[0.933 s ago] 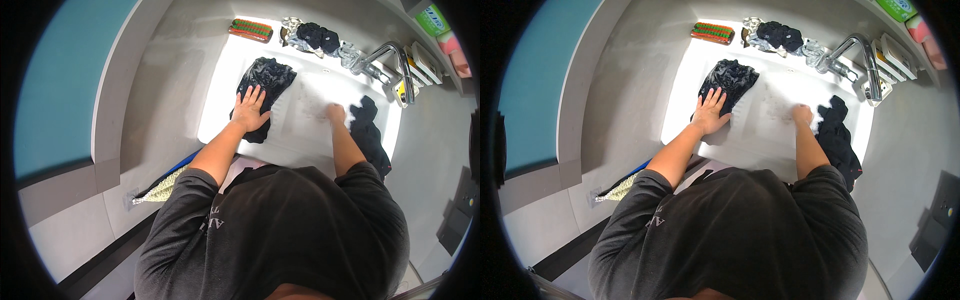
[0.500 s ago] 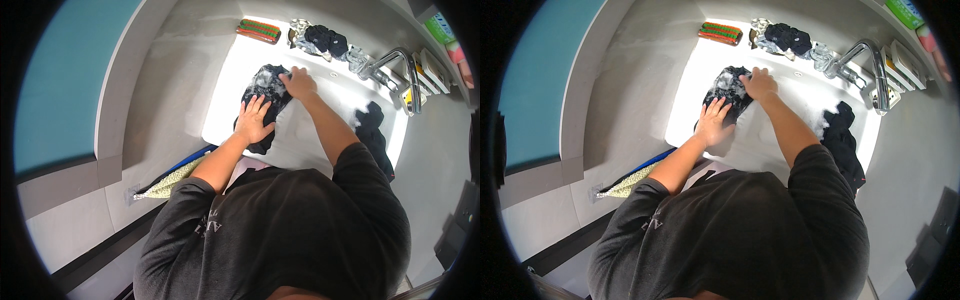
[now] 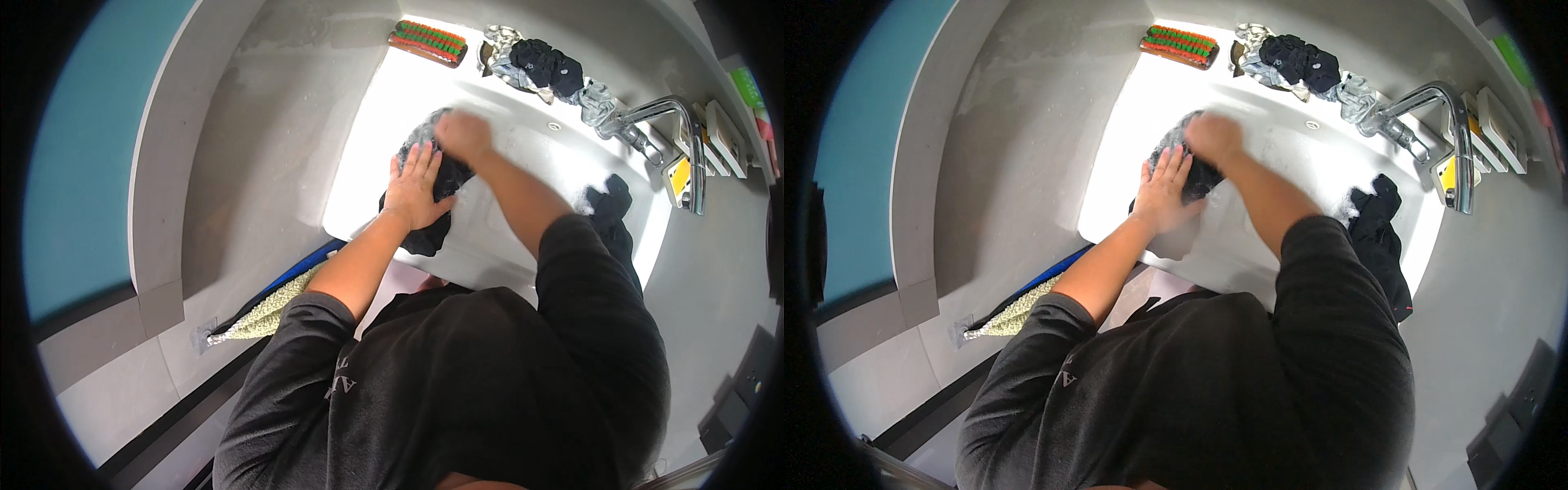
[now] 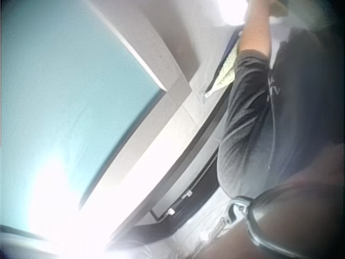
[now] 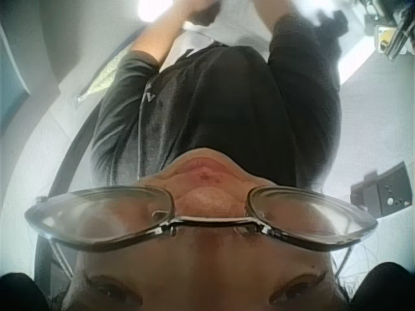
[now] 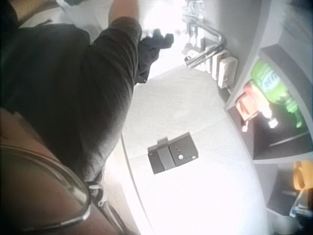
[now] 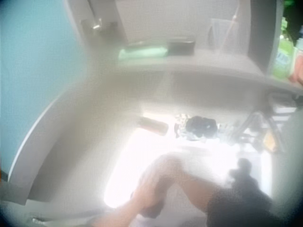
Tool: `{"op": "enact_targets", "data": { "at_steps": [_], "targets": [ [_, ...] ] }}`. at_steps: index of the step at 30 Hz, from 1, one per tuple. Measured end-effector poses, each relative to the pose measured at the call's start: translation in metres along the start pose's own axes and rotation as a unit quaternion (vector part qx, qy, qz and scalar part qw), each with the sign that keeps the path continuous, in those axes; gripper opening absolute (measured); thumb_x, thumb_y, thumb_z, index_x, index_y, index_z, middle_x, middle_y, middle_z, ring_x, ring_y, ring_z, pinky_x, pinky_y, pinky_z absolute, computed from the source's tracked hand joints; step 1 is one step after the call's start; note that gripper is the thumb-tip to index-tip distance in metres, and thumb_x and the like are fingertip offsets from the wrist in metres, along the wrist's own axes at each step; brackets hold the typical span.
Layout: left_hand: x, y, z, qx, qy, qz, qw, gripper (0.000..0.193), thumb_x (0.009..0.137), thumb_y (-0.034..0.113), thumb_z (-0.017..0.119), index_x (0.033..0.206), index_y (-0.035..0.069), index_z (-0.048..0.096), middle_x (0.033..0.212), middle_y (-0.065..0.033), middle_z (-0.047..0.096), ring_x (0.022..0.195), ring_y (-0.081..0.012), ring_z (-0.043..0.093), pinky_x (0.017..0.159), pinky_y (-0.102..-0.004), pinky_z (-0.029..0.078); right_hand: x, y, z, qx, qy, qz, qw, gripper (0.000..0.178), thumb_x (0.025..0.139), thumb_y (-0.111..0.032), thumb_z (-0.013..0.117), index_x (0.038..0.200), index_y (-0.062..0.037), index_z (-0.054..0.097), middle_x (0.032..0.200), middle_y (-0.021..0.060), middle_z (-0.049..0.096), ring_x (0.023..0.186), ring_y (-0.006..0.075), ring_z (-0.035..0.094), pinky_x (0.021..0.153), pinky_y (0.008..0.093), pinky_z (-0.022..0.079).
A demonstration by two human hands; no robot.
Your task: The person hand washes a dark garment in a white sink, scrubbing and rinsing it under running water. They wring out the item, briefly move to a nearby washing machine, then return to the sink to continue washing and wringing the cloth.
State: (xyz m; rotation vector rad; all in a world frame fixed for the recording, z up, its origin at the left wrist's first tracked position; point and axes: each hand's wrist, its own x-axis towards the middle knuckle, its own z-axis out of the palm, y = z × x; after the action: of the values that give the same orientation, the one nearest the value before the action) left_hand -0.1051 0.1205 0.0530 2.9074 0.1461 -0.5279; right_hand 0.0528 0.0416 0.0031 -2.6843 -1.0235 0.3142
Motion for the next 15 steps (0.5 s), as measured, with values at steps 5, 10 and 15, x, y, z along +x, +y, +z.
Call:
{"op": "enact_targets", "data": {
  "at_steps": [5,10,15],
  "targets": [
    [0.003,-0.001,0.004,0.032,-0.037,-0.006,0.999,0.088,0.088,0.058,0.053,0.153,0.006,0.024,0.161,-0.0130,0.015,0.150,-0.0297,0.008,0.119,-0.0534,0.008,0.000,0.007,0.006,0.140,0.116,0.041,0.983,0.029,0.089,-0.024,0.054,0.114,-0.0086,0.054,0.109,0.0175,0.060,0.093,0.0386,0.065,0.079,0.0492,0.053],
    [0.007,0.001,-0.018,0.005,-0.119,-0.019,0.993,0.088,0.088,0.057,0.051,0.153,0.006,0.022,0.162,-0.0127,0.012,0.150,-0.0280,0.006,0.120,-0.0513,0.004,-0.043,-0.036,0.011,0.135,-0.019,-0.029,0.990,0.031,0.091,-0.039,0.051,0.096,-0.0110,0.064,0.099,0.0142,0.068,0.093,0.0346,0.065,0.080,0.0473,0.051],
    [0.007,-0.006,0.015,-0.021,0.036,0.008,0.999,0.084,0.088,0.054,0.054,0.152,0.006,0.027,0.162,-0.0110,0.014,0.149,-0.0280,0.011,0.119,-0.0535,0.010,0.013,0.013,-0.010,0.046,0.101,0.038,0.993,0.029,0.091,-0.035,0.053,0.095,-0.0091,0.066,0.098,0.0141,0.063,0.095,0.0333,0.064,0.080,0.0461,0.052]
  ]
}}
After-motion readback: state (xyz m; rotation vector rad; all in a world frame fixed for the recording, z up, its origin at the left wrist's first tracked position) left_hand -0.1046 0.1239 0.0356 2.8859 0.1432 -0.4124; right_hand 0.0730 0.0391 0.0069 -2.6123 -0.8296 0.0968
